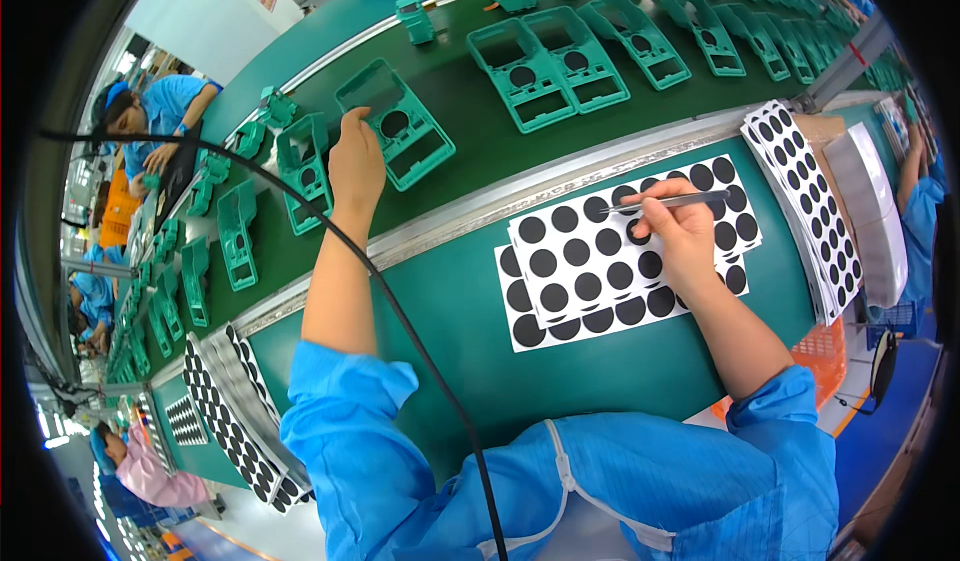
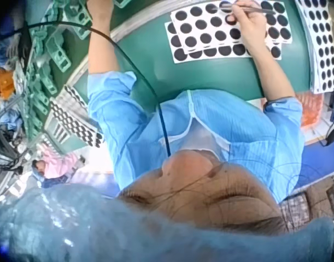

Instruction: The person applies black circular adhesive labels to the back of a green electronics housing using tweezers.

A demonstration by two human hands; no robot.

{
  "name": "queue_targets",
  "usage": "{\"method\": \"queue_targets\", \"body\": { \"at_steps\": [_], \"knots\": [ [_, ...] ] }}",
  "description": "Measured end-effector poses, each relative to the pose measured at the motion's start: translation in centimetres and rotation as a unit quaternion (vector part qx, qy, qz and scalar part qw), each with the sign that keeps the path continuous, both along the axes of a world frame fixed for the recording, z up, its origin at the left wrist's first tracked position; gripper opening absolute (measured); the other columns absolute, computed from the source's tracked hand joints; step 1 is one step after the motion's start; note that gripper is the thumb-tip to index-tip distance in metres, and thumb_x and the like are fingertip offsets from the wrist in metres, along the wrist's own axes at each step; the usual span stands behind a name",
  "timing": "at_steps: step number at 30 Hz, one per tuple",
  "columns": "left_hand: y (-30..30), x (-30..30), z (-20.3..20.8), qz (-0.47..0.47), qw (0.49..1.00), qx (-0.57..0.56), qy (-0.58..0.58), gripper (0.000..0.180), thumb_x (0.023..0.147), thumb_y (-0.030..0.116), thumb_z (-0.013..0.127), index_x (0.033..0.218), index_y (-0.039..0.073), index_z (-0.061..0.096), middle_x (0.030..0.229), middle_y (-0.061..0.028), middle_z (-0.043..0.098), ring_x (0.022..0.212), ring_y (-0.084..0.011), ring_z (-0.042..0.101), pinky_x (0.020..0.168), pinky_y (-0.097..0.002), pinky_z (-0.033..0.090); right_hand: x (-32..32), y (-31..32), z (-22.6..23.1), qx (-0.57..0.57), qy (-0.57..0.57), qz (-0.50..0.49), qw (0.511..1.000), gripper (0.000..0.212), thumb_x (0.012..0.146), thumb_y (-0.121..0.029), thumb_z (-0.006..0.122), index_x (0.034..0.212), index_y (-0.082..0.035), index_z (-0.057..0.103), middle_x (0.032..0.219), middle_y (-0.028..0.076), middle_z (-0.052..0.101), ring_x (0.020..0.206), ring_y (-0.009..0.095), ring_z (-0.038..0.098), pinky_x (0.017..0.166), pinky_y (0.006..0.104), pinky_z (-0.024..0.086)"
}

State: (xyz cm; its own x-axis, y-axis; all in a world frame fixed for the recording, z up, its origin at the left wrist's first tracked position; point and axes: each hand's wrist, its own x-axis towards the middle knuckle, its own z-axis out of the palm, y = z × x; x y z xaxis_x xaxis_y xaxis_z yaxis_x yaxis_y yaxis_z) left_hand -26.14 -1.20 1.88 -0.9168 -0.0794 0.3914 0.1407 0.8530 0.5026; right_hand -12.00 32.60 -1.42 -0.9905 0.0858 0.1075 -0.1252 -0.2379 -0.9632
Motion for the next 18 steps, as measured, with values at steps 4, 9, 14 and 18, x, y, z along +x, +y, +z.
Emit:
{"method": "queue_targets", "body": {
  "at_steps": [4, 9, 14, 18],
  "knots": [
    [1.1, -2.3, -2.2, 0.06, 0.992, -0.065, -0.088, 0.037, 0.093, 0.029, 0.036, 0.123, 0.008, 0.045, 0.093, -0.023, 0.062, 0.085, -0.0411, 0.059, 0.078, -0.0463, 0.045, -0.4, 0.0, 0.4, -0.048, -0.036, 0.006, 0.998, 0.01, 0.088, -0.008, 0.056, 0.094, -0.002, 0.05, 0.091, 0.012, 0.064, 0.063, 0.007, 0.053, 0.061, 0.0198, 0.045],
    [6.6, 2.6, 1.2, -0.025, 0.99, 0.04, 0.131, 0.039, 0.091, 0.028, 0.044, 0.118, 0.001, 0.048, 0.109, -0.0202, 0.053, 0.093, -0.0351, 0.051, 0.083, -0.0427, 0.041, -1.0, 1.2, 0.2, -0.126, -0.049, -0.03, 0.99, 0.014, 0.089, -0.014, 0.056, 0.093, -0.003, 0.049, 0.092, 0.013, 0.064, 0.062, 0.007, 0.054, 0.062, 0.0199, 0.045],
    [16.1, 14.8, 0.5, -0.439, 0.888, -0.133, 0.026, 0.06, 0.071, 0.033, 0.07, 0.121, 0.006, 0.05, 0.133, -0.0185, 0.038, 0.117, -0.0347, 0.041, 0.098, -0.044, 0.032, -0.8, 0.7, 0.1, -0.216, -0.041, 0.002, 0.975, 0.013, 0.088, -0.013, 0.057, 0.093, -0.004, 0.049, 0.093, 0.015, 0.063, 0.065, 0.009, 0.058, 0.064, 0.0226, 0.05],
    [15.3, 15.5, -1.9, -0.396, 0.912, -0.105, -0.031, 0.063, 0.075, 0.031, 0.067, 0.124, 0.0, 0.045, 0.132, -0.0216, 0.037, 0.117, -0.0363, 0.041, 0.096, -0.0443, 0.035, -0.7, 1.4, 1.6, -0.081, -0.062, -0.028, 0.994, 0.012, 0.087, -0.011, 0.059, 0.093, -0.002, 0.053, 0.09, 0.01, 0.062, 0.074, 0.012, 0.062, 0.069, 0.0226, 0.053]
  ]
}}
